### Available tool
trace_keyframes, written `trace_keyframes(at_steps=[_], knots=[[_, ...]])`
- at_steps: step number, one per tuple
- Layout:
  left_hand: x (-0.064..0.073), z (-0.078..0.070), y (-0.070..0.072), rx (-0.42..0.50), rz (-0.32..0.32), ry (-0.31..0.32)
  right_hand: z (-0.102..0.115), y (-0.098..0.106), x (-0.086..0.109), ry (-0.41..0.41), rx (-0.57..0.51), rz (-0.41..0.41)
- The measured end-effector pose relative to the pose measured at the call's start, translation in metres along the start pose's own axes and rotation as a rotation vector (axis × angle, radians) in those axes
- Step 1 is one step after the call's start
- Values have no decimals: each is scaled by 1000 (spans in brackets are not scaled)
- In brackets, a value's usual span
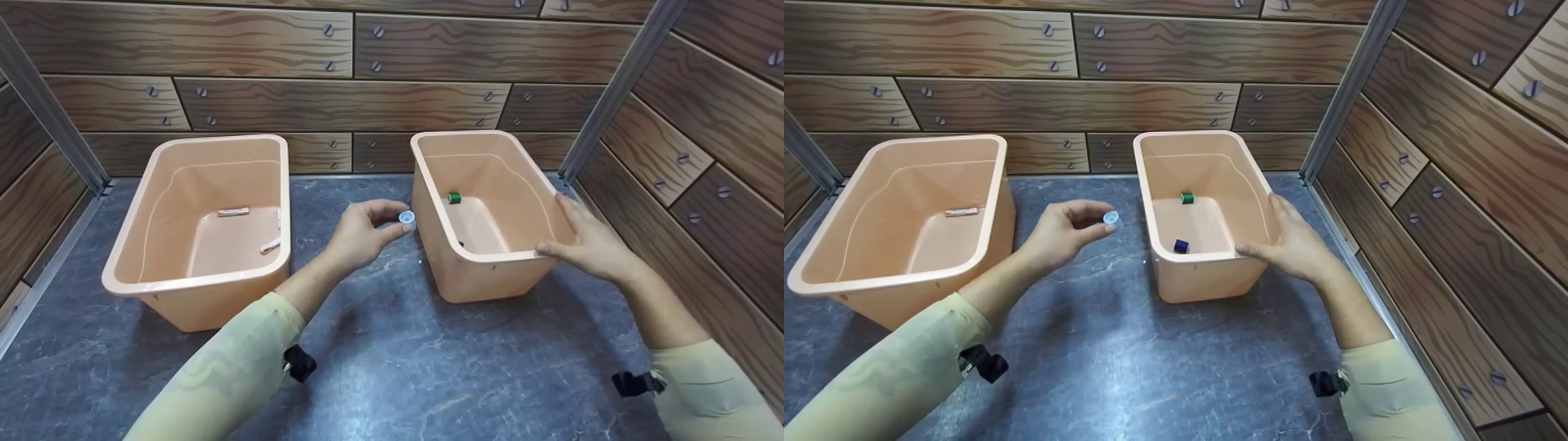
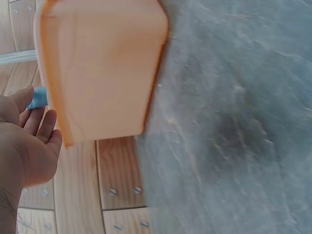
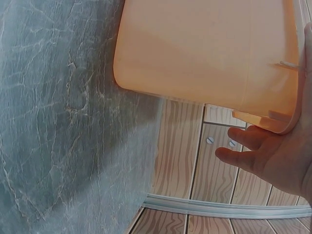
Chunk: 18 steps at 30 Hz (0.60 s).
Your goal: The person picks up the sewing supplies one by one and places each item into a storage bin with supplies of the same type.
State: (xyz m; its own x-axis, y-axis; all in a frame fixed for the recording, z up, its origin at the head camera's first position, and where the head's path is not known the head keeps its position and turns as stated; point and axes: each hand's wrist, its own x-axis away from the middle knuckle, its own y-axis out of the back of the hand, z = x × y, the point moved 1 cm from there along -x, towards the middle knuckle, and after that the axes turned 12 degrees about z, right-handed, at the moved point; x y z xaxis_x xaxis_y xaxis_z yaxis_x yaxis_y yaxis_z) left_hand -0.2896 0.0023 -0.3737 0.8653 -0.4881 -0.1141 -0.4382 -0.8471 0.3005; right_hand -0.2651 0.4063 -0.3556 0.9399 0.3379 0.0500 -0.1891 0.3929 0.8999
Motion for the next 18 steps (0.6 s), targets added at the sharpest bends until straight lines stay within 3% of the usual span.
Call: trace_keyframes(at_steps=[7, 18], knots=[[-4, -16, 1, 7, -11, -14, 3, 1, -1, -4, 10, -1], [-12, -34, -3, -1, 27, -56, 0, 1, -2, 0, 0, 5]])
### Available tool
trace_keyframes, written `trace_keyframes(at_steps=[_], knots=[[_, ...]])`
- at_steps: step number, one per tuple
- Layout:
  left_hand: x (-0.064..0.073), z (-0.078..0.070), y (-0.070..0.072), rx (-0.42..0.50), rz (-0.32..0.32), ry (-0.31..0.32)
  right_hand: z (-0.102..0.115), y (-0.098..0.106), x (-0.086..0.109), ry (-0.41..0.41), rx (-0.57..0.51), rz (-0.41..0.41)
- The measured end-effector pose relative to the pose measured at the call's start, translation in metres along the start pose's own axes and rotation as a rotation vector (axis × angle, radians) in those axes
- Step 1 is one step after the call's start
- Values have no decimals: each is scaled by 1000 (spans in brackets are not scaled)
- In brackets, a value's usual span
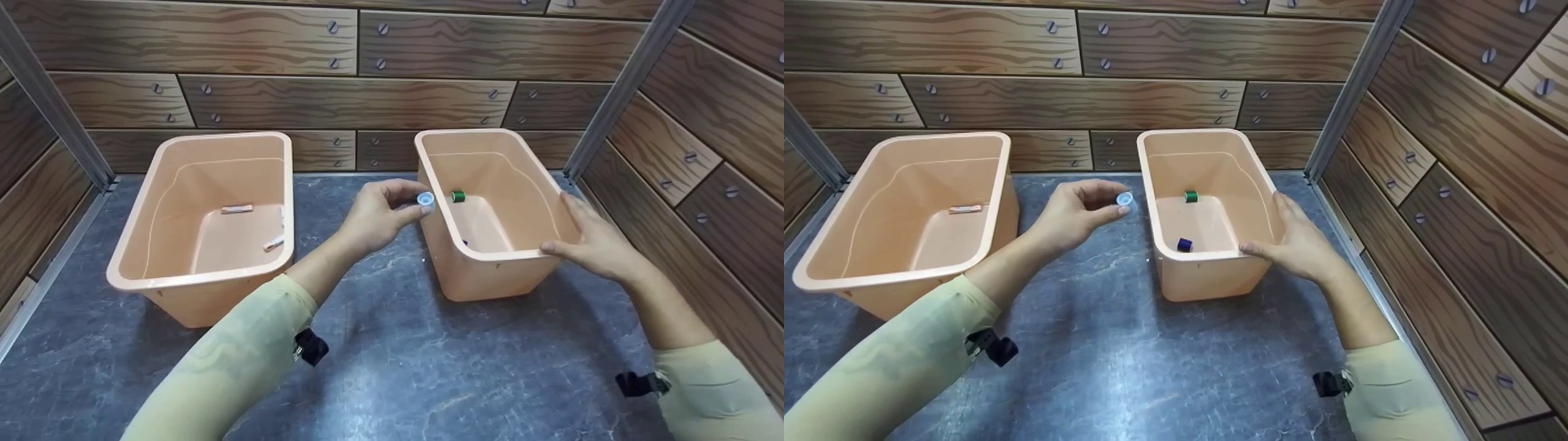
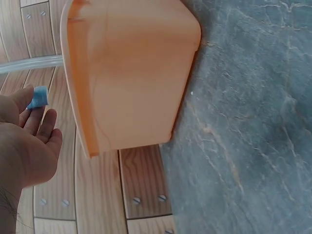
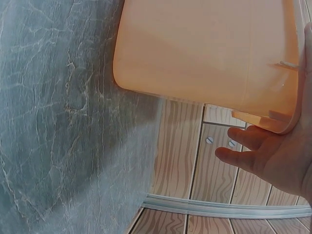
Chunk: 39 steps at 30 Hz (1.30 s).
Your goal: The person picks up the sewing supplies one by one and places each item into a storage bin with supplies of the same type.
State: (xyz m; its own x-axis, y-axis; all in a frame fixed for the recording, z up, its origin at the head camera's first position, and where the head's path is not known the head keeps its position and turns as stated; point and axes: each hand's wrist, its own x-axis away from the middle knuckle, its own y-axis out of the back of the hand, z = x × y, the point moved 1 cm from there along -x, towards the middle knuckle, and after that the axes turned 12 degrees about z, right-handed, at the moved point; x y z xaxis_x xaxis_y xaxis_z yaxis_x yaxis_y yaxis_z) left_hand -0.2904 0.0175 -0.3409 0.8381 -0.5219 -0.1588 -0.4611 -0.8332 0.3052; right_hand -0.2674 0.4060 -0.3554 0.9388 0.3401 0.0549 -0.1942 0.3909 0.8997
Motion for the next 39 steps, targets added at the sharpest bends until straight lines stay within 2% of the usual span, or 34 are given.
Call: trace_keyframes(at_steps=[4, 13, 23, 33, 39], knots=[[-4, -7, -3, -11, 15, -23, 0, -1, 0, 8, -4, -7], [-17, -23, -13, 51, 63, -77, 0, -2, 0, 13, -1, -13], [-30, -35, -24, 17, 63, -104, 0, -1, 0, 10, 6, -16], [-44, -40, -32, 29, 94, -111, 0, 2, -1, 16, 5, -20], [-49, -38, -40, 60, 78, -121, 0, 0, 1, 6, 4, -10]])
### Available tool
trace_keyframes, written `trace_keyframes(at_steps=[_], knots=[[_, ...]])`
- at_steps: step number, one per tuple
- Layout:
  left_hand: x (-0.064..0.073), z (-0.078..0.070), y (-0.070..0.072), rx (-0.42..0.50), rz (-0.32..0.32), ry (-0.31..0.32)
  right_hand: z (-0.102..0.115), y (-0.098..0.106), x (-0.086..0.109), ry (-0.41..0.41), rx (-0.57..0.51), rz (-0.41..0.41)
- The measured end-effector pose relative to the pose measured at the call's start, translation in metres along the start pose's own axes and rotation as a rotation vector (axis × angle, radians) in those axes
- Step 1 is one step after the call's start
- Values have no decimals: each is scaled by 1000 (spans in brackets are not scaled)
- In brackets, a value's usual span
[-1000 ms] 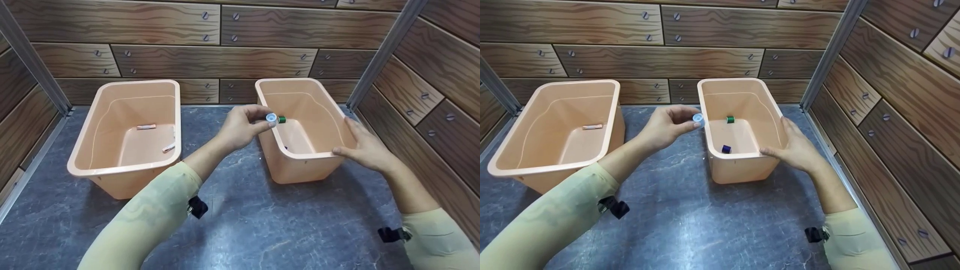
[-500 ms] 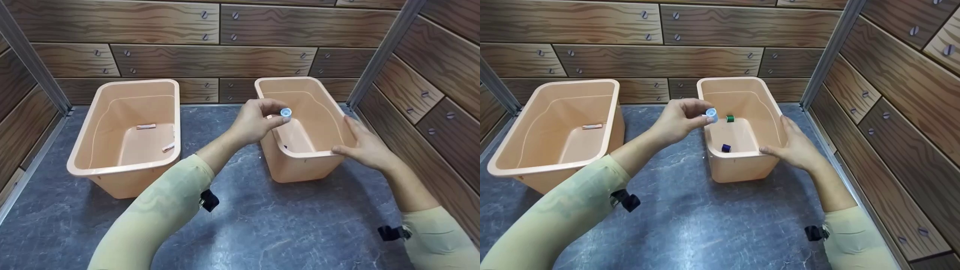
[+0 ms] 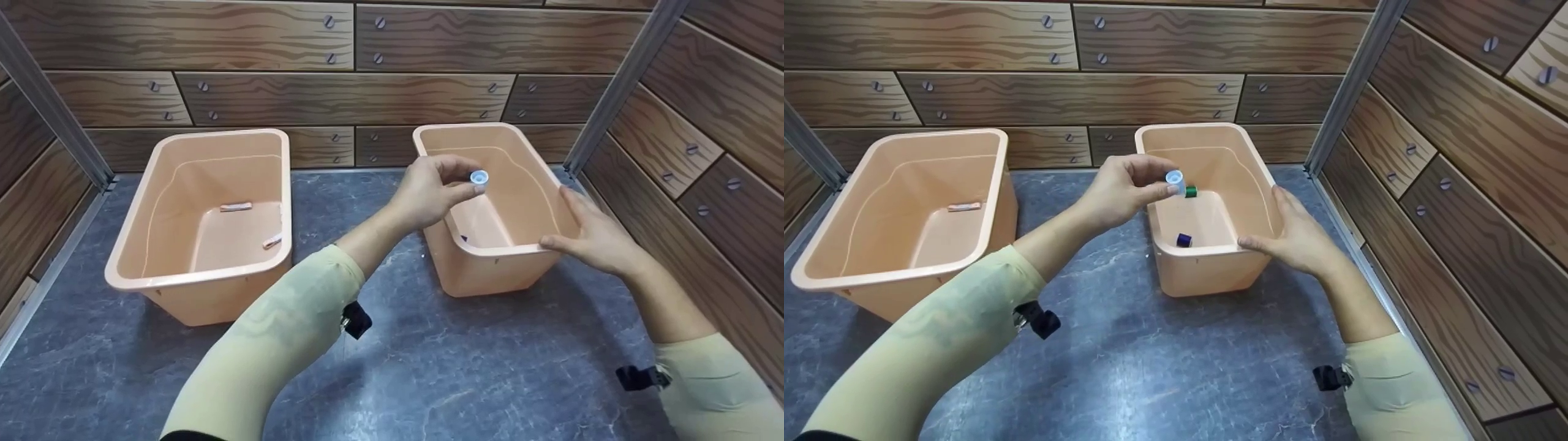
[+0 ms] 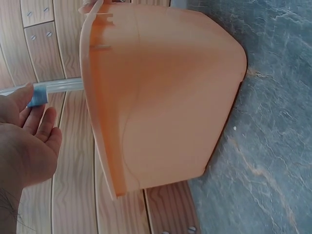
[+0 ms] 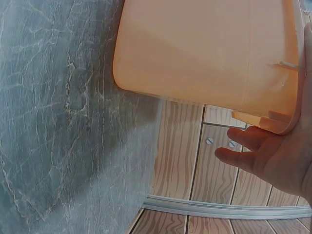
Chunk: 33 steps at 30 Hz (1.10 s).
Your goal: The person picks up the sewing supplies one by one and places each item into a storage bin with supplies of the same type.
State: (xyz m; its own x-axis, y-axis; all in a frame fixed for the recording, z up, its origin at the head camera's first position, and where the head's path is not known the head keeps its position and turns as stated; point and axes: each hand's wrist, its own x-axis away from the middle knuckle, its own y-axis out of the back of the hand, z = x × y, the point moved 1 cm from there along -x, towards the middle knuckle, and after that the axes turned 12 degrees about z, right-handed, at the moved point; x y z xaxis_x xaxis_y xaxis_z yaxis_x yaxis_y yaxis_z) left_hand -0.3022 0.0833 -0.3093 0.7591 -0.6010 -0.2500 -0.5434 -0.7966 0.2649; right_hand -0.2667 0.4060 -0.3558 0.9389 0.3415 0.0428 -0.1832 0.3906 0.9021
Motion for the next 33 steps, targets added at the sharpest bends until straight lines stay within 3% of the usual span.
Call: trace_keyframes(at_steps=[16, 33], knots=[[-18, 15, -8, -26, 6, 7, 1, -1, 0, -14, -17, 10], [-32, 24, -8, -63, -12, 18, 2, 0, 0, -8, -21, 4]])
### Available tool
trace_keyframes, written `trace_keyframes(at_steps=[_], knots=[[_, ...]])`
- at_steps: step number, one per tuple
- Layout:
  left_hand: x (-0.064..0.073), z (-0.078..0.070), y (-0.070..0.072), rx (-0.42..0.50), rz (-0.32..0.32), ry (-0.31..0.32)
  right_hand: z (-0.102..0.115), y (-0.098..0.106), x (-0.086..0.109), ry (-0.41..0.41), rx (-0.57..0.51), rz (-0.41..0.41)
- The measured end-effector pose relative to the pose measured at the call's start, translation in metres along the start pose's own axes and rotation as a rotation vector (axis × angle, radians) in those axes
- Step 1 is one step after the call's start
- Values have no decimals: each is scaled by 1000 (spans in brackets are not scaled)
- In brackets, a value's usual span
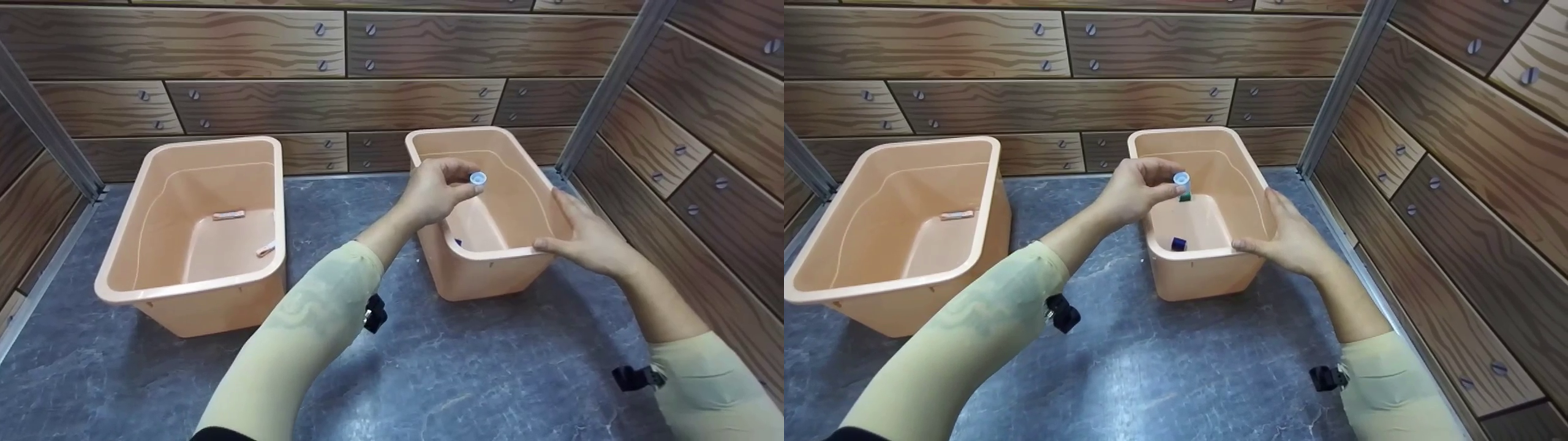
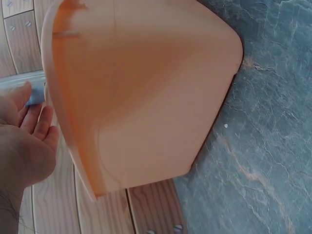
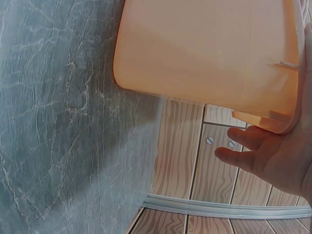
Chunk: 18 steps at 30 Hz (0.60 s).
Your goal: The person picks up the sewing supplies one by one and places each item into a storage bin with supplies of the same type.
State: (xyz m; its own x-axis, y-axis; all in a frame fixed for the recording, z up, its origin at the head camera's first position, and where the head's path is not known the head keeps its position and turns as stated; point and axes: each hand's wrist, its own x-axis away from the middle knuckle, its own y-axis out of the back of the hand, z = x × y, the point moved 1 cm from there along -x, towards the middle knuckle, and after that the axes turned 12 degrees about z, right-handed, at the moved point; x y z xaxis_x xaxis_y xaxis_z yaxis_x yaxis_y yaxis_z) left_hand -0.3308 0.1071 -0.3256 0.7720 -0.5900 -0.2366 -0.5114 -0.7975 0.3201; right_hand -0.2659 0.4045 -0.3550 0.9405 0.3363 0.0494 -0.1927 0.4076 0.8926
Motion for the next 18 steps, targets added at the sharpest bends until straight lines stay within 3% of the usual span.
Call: trace_keyframes(at_steps=[12, 18], knots=[[-9, 15, -2, 39, 23, 40, 0, -1, 2, -7, 3, 4], [-16, 17, 0, -7, 5, 42, 0, -1, 1, 8, 1, -3]])
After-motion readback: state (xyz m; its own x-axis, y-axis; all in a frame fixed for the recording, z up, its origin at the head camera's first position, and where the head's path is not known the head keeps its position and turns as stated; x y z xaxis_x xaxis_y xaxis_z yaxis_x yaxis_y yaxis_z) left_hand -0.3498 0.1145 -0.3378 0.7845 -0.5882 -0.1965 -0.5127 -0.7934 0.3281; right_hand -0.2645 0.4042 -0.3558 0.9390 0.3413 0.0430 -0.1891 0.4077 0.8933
